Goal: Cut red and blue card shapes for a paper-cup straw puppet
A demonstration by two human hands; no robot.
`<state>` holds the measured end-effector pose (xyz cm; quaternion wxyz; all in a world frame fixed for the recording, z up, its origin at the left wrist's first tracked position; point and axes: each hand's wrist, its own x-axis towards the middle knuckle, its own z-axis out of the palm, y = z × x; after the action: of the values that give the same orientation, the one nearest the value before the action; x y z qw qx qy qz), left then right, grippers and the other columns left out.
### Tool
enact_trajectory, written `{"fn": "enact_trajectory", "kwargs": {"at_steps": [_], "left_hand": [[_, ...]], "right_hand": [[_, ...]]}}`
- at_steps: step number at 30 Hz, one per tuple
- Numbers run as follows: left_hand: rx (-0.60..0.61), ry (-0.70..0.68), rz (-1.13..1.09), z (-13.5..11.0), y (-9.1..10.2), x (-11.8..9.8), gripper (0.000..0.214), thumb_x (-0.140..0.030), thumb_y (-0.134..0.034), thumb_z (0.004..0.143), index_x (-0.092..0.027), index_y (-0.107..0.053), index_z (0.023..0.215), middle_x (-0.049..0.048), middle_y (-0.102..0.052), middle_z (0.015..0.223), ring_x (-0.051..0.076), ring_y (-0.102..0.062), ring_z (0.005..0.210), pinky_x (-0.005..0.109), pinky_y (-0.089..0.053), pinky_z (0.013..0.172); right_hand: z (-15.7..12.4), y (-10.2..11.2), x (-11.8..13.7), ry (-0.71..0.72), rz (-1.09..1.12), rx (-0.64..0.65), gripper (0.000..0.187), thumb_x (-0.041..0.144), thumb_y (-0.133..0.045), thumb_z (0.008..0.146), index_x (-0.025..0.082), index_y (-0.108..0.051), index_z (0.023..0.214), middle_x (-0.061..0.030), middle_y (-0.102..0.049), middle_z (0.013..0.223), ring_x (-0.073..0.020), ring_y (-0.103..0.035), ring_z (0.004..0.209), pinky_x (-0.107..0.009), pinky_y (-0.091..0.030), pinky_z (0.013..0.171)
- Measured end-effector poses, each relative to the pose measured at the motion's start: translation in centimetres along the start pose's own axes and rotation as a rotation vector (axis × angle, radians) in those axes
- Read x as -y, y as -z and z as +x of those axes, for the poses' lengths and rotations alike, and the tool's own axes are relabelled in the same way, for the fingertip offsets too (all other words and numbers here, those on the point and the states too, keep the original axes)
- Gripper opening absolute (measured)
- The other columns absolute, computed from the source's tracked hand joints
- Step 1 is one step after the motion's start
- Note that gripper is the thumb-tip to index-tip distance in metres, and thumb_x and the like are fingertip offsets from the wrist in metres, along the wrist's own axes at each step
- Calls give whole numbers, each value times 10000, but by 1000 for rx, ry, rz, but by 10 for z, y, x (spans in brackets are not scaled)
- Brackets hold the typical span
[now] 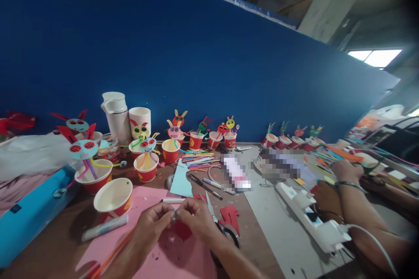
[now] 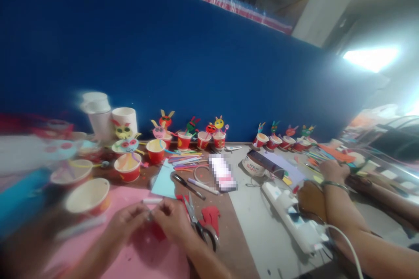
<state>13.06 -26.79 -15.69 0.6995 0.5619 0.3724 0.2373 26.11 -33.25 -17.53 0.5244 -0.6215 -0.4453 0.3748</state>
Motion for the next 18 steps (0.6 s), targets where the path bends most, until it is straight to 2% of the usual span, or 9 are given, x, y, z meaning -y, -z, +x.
{"fn": "enact_trajectory", "kwargs": {"at_steps": [4, 8, 13, 18], "left_hand": [[-29, 17, 6, 1, 1, 2, 219, -348, -619, 594, -149, -533, 568, -31, -517, 445, 70, -410, 368, 176, -246, 355], [-38, 25, -25, 2, 1, 7, 216, -345, -607, 602, -149, -525, 562, -39, -501, 414, 67, -404, 342, 180, -271, 364], [65, 22, -58, 6, 4, 15, 251, -366, -636, 589, -133, -541, 601, -8, -555, 480, 107, -497, 420, 208, -362, 427], [42, -7, -4, 7, 8, 19, 261, -378, -626, 613, -134, -535, 586, -13, -540, 457, 107, -490, 403, 205, -347, 411]], "right_hand": [[1, -2, -4, -7, 25, 35, 168, 260, -505, 735, 148, -518, 610, 52, -434, 512, -55, -363, 440, -164, -294, 422], [0, -2, -5, 4, 14, 39, 145, 237, -505, 734, 149, -526, 622, 46, -456, 521, -57, -381, 441, -164, -305, 424], [-1, -3, -7, 21, -19, 7, 128, 215, -512, 726, 149, -530, 619, 39, -467, 542, -68, -401, 482, -165, -310, 440], [-3, -4, -6, 31, -32, 1, 131, 203, -512, 724, 150, -522, 605, 42, -461, 534, -66, -394, 471, -163, -306, 430]]}}
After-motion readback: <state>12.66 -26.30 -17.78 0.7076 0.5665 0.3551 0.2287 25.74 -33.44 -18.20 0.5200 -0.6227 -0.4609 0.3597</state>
